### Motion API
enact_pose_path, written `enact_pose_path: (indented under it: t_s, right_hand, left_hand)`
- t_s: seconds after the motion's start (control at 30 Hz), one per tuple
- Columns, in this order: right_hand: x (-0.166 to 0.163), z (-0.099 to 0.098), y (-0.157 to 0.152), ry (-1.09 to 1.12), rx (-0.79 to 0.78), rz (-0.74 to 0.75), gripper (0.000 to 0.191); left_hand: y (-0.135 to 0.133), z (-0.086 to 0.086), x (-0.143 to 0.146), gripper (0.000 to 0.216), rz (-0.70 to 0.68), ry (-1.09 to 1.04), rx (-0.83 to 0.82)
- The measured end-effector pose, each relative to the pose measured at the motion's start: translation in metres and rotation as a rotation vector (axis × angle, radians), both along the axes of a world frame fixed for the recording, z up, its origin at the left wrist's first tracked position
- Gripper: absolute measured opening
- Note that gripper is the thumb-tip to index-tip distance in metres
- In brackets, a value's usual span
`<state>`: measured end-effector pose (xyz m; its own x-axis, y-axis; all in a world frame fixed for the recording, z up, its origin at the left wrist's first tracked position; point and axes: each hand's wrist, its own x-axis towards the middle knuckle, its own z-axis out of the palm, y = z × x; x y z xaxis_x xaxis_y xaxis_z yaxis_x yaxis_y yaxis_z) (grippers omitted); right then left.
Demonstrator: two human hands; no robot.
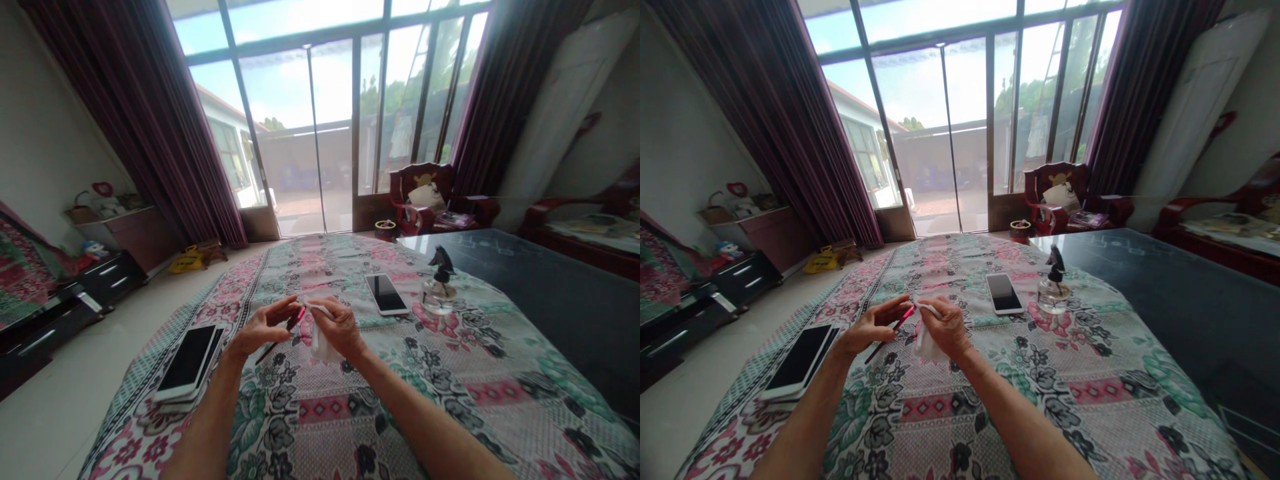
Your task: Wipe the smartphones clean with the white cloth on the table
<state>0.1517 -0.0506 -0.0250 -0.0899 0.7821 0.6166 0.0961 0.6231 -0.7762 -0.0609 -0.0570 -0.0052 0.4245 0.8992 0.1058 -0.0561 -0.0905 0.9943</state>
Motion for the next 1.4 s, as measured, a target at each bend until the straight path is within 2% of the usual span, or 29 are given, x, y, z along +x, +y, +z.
enact_pose_path:
  t_s: [0.33, 0.43, 0.6, 0.73, 1.13, 1.23, 1.4]
  right_hand:
    - [-0.004, 0.018, -0.014, -0.069, 0.171, 0.028, 0.018]
    - [-0.004, 0.018, -0.013, -0.065, 0.158, 0.046, 0.019]
    - [-0.002, 0.008, -0.004, -0.061, 0.082, -0.067, 0.018]
    - [-0.004, 0.003, -0.003, -0.055, 0.076, -0.097, 0.018]
    - [-0.019, 0.014, -0.022, 0.033, 0.185, -0.028, 0.018]
    - [-0.016, 0.007, -0.014, 0.010, 0.142, -0.058, 0.018]
    - [-0.004, -0.005, 0.003, -0.023, 0.002, -0.222, 0.019]
  left_hand:
    - [0.001, -0.006, -0.006, 0.079, 0.029, 0.009, 0.000]
    - [0.000, -0.005, -0.006, 0.078, 0.022, -0.028, -0.016]
    - [-0.001, -0.004, -0.002, 0.077, -0.033, -0.073, -0.048]
    - [0.000, -0.005, 0.001, 0.076, -0.047, -0.092, -0.047]
    - [0.003, -0.010, -0.003, 0.074, -0.004, -0.117, -0.019]
    - [0.002, -0.009, -0.003, 0.074, -0.031, -0.147, -0.032]
    - [0.001, -0.007, -0.001, 0.075, -0.073, -0.158, -0.060]
